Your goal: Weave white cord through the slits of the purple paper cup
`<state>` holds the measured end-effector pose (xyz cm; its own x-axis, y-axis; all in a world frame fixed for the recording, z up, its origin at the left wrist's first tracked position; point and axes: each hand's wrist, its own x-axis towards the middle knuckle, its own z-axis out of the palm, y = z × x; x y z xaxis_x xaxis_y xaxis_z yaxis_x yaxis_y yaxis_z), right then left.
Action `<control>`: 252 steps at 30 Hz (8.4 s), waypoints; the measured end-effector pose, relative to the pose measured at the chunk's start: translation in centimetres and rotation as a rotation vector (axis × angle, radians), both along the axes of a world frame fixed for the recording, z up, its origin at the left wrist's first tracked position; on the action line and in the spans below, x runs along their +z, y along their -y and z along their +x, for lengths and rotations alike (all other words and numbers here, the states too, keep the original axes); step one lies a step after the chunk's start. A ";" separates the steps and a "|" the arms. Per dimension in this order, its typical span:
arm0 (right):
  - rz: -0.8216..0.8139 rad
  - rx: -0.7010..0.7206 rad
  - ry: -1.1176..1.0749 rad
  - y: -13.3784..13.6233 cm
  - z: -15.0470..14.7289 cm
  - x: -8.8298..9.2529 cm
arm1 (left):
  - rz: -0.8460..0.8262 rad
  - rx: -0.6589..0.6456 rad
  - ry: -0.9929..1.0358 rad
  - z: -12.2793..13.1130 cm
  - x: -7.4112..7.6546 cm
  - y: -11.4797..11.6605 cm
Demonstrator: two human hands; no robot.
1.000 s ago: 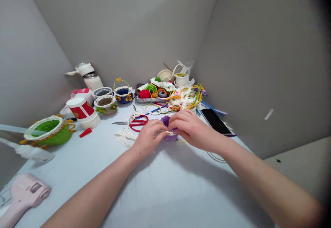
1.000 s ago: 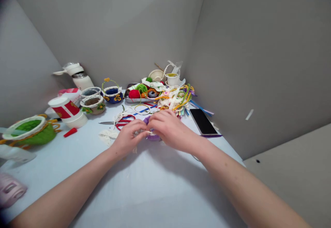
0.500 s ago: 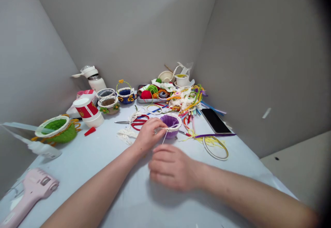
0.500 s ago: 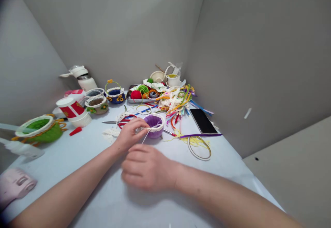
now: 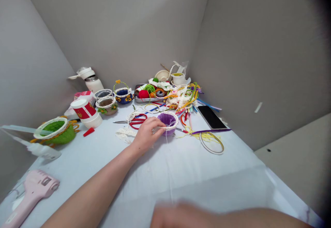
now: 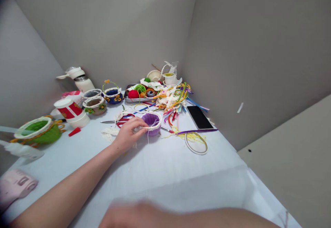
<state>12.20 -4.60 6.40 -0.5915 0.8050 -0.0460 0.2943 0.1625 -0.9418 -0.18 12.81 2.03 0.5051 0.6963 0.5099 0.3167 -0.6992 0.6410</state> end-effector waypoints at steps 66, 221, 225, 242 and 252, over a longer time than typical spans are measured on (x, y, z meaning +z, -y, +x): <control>0.555 -0.584 0.052 -11.2 6.5 -6.2 | 0.205 -0.042 -0.026 -1.8 0.1 0.1; 0.526 -0.834 0.107 -7.2 5.3 -5.7 | 0.275 0.003 -0.041 1.4 -0.5 2.4; 0.508 -0.850 0.080 -7.2 5.1 -5.6 | 0.317 -0.005 -0.043 1.5 -0.6 2.5; 0.181 -0.847 -0.329 -9.1 5.2 -5.5 | 0.249 -0.021 -0.007 1.5 -0.8 2.5; 0.592 -0.526 0.545 -12.2 7.6 -0.7 | 0.255 -0.019 0.019 1.3 -1.1 2.3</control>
